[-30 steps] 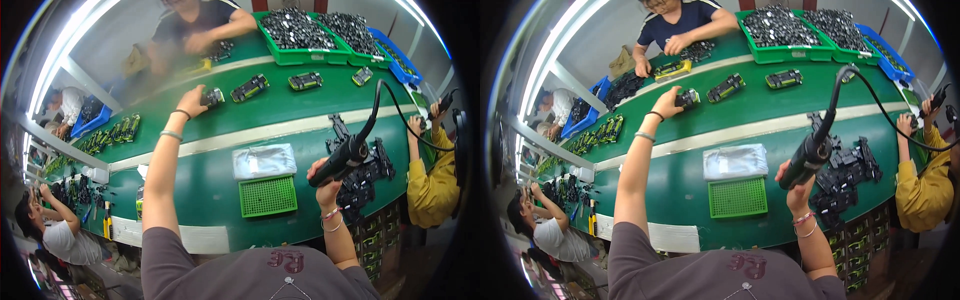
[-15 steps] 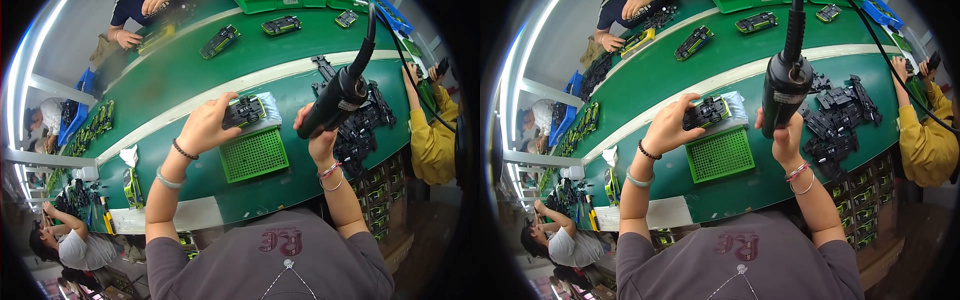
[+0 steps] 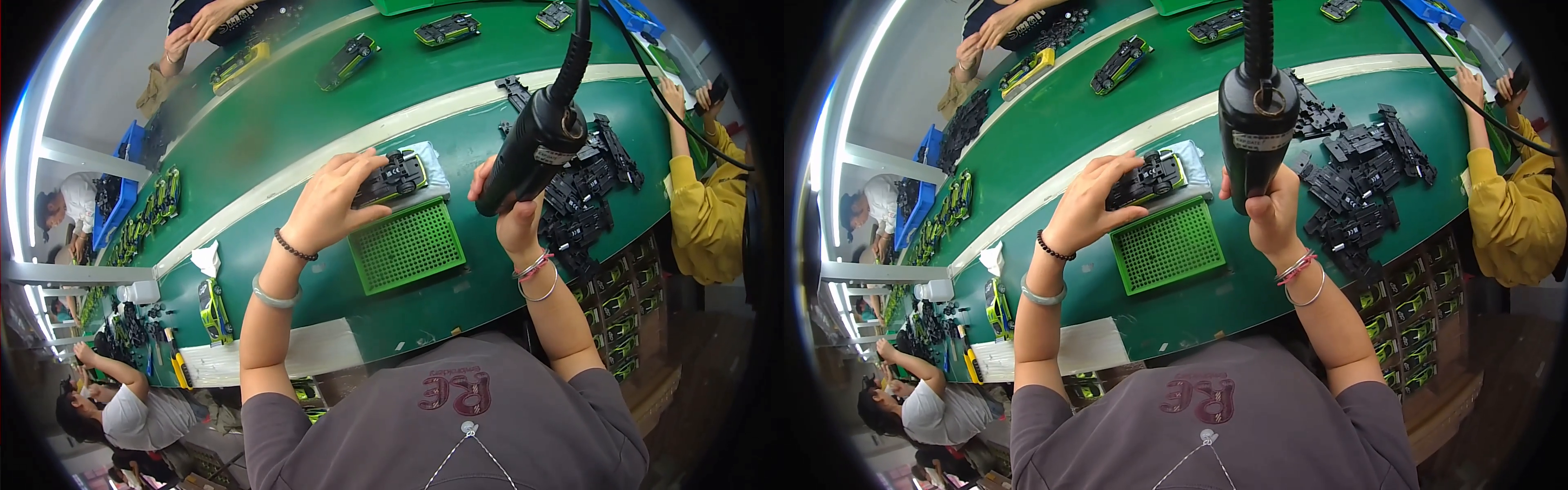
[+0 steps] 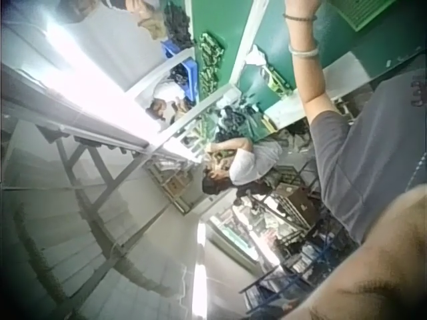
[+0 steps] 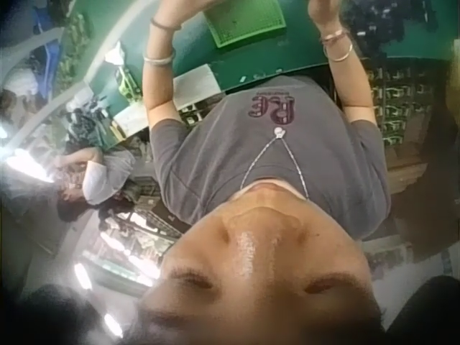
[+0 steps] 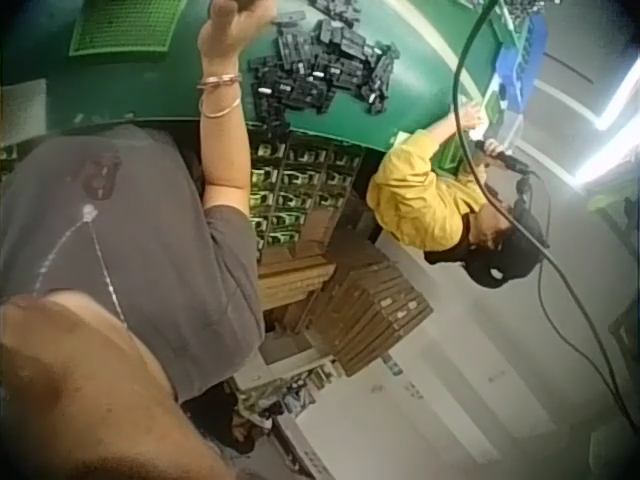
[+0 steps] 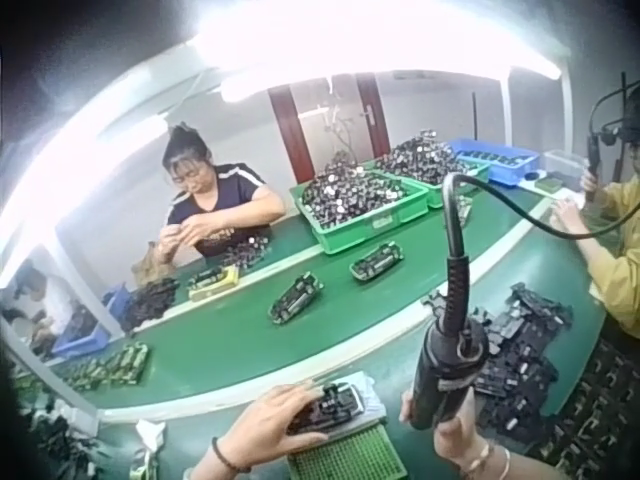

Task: The person takes toy cars from a conveyor line, drives screws into their undersides using an electric screwdriver, and places the assembled toy cars into slots in a box.

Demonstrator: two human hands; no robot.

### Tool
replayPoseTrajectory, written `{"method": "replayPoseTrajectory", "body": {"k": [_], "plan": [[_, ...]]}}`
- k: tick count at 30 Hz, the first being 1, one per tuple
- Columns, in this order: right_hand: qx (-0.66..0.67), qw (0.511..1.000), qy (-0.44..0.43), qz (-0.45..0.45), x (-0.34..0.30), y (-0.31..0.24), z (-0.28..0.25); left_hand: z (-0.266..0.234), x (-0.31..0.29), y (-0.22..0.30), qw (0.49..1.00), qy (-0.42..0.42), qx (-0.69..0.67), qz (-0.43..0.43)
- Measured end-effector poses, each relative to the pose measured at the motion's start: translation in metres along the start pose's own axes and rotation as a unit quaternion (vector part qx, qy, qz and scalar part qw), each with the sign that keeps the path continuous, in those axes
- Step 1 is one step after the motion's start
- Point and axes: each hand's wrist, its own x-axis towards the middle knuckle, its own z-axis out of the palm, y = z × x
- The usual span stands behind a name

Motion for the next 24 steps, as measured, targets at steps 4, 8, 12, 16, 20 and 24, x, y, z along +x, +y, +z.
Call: {"method": "replayPoseTrajectory", "body": {"k": [4, 8, 12, 16, 20, 24], "plan": [[0.003, 1.0, 0.005, 0.002, 0.0, 0.0, 0.001, 0.008, 0.002, 0.003, 1.0, 0.003, -0.013, -0.01], [0.006, 1.0, 0.006, 0.0, 0.0, 0.001, -0.001, 0.021, 0.007, 0.002, 0.999, 0.023, -0.001, 0.023], [0.009, 1.0, 0.007, -0.002, 0.0, 0.003, -0.002, 0.027, 0.006, -0.003, 0.998, 0.041, 0.03, 0.036], [0.01, 1.0, 0.014, -0.003, 0.0, 0.003, 0.0, 0.028, 0.009, -0.004, 0.994, 0.052, 0.072, 0.068], [0.012, 1.0, 0.015, -0.007, 0.001, 0.001, 0.001, 0.025, 0.014, -0.002, 0.99, 0.045, 0.105, 0.083], [0.011, 1.0, 0.016, -0.01, 0.001, 0.0, 0.0, 0.025, 0.016, -0.004, 0.986, 0.037, 0.136, 0.094]]}}
